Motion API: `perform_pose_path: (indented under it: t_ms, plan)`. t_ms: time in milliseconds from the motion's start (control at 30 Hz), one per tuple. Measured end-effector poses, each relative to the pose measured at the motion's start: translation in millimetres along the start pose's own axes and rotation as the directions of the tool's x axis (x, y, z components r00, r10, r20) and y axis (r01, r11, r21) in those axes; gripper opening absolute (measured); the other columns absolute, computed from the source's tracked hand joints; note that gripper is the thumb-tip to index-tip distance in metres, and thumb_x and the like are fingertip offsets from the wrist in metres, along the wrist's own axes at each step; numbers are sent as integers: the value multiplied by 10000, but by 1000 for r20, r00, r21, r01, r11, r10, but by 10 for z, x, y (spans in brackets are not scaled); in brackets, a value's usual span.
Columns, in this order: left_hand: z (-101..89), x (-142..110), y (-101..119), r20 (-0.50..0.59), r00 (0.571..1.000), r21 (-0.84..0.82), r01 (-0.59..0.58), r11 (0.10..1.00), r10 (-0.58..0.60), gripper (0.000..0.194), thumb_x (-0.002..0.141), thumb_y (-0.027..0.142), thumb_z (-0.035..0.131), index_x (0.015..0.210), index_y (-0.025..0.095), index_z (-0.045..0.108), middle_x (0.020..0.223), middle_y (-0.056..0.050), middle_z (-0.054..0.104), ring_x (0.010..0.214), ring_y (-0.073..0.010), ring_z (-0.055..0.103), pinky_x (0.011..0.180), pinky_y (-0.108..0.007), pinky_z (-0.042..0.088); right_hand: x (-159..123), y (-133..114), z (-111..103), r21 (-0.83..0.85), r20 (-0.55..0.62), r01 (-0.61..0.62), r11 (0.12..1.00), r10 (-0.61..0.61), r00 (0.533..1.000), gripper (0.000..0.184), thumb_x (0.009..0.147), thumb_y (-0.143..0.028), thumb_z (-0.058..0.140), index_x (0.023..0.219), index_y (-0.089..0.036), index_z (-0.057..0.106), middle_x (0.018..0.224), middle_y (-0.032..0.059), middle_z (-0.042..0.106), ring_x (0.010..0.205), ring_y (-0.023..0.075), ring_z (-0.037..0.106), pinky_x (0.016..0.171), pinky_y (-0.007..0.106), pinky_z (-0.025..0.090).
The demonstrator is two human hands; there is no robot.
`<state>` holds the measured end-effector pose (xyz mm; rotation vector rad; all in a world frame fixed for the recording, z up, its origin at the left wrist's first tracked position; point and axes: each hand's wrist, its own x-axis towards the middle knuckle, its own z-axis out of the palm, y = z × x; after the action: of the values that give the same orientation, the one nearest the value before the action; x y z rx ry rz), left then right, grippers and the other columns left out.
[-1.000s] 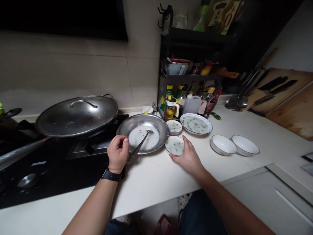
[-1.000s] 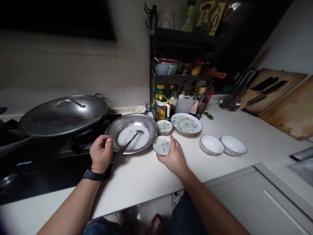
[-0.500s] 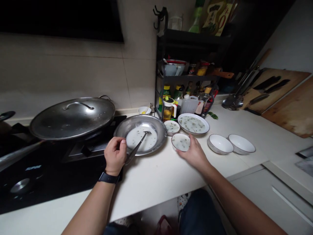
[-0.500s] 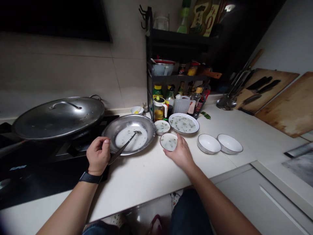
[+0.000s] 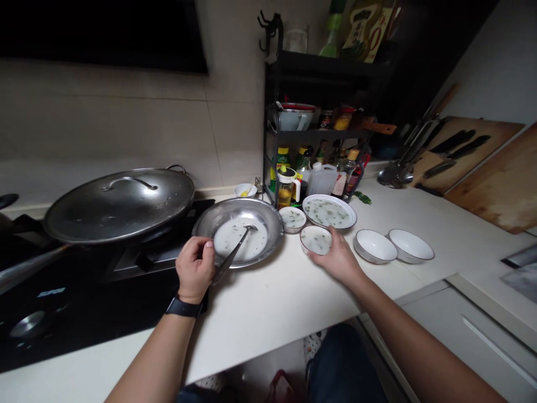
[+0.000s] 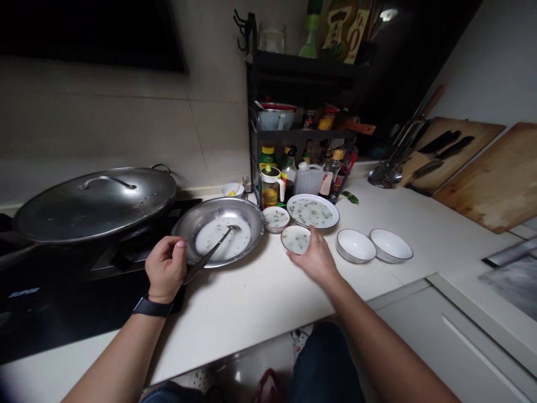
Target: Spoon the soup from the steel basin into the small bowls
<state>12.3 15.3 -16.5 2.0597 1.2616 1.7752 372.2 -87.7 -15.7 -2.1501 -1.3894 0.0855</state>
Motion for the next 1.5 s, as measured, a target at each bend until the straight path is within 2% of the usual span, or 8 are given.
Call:
perform_pose_path:
  t_ms: [300,433,567,700,833,1033,1200,1500]
  plan:
    - [3,-2,-5,4,1000,10,16,1000,-17,203,952,309,561,814,191,652,771,-27,646,725,-166,599,697,-284,462,-15,32,-65,-34,47,16,999,-15,999,1136,699,-619,779,1576,-66,314,1578,257,437,1457,389,433,1178,504,380]
    - [2,0,-2,0,1000,3,8,1000,-8,196,948,295,567,812,187,657,774,-28,651,727,-166,604,695,-280,461,-82,208,-352,-128,-36,37,991,-42,998,1061,729,-708,728,1529,-90,404,1558,254,460,1446,415,430,1168,545,370]
    - [4,-3,-15,-7,1000,-2,-1,1000,1,164,942,269,580,825,185,659,784,-23,653,730,-159,603,697,-274,456,-43,589,-720,-305,-165,-64,950,13,986,960,805,-708,631,1463,-28,475,1473,288,527,1389,432,472,1159,534,367]
    - [10,-9,-38,-8,1000,-12,-7,1000,7,161,944,261,579,824,187,657,777,-16,644,721,-150,595,693,-267,452,157,983,-931,-511,94,-11,860,68,993,1132,709,-715,690,1523,21,413,1559,306,444,1504,464,320,1218,551,259]
    - [12,-11,-49,-7,1000,-10,-11,1000,11,170,946,271,580,818,188,658,772,-16,641,719,-153,594,693,-270,453,382,1142,-986,-523,278,114,844,42,960,1197,666,-704,715,1587,-30,355,1618,282,379,1551,457,233,1229,582,197]
    - [11,-9,-41,4,1000,7,1,1000,-1,175,947,274,577,820,189,663,780,-22,653,727,-158,604,699,-275,458,589,1106,-1046,-532,386,129,837,104,917,1202,620,-649,749,1594,-59,365,1554,291,468,1519,466,305,1209,596,190]
    - [8,-14,-43,-1,1000,3,-2,1000,2,170,945,276,578,825,190,661,780,-23,653,725,-160,604,696,-278,453,606,1056,-1082,-538,397,158,828,84,914,1071,602,-522,744,1528,-58,468,1363,286,630,1348,461,519,1152,573,272]
    - [9,0,23,3,1000,-3,4,1000,-4,192,944,292,567,803,190,649,754,-23,638,710,-163,591,680,-281,450,-24,732,-976,-457,412,291,840,-90,907,1053,612,-553,742,1513,-68,493,1377,260,632,1322,438,555,1209,551,248]
